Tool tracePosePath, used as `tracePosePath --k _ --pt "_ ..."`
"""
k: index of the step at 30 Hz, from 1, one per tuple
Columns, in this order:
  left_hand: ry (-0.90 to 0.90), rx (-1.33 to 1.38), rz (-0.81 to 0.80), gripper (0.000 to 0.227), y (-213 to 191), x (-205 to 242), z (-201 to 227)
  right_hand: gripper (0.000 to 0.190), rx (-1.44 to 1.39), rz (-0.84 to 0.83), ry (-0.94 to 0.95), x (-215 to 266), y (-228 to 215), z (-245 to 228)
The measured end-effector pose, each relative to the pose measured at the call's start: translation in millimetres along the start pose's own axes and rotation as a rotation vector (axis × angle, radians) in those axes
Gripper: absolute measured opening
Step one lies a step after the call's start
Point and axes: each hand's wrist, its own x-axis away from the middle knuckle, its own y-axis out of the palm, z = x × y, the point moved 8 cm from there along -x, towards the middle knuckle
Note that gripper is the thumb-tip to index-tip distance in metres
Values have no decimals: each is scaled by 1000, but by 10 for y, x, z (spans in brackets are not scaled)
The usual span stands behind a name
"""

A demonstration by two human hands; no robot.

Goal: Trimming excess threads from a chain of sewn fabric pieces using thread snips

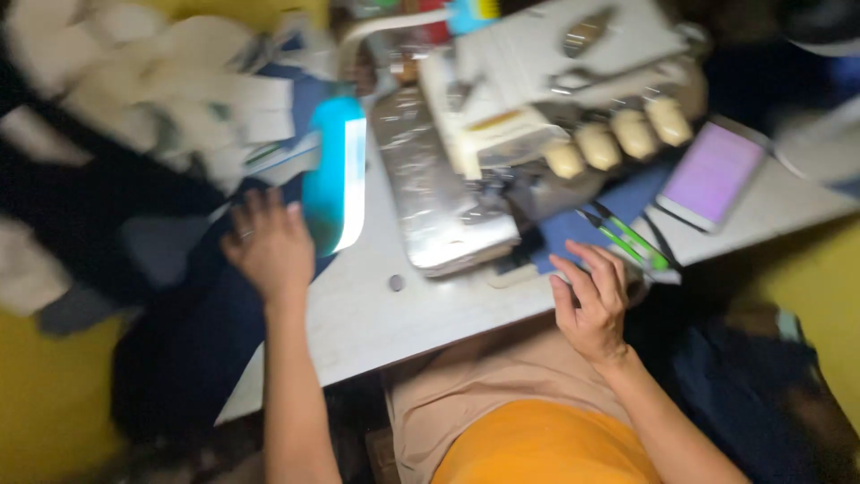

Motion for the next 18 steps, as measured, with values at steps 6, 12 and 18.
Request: tracePosePath --k 6,12,18 --pt "-31 376 -3 30 -305 57 123 22 72 7 211 254 -795 478" --pt "402 261 300 28 -640 286 426 12 68 -160 834 1328 -1297 1366" --pt "411 376 329 22 -591 349 526 12 118 -475 1222 2355 -1199 1653"
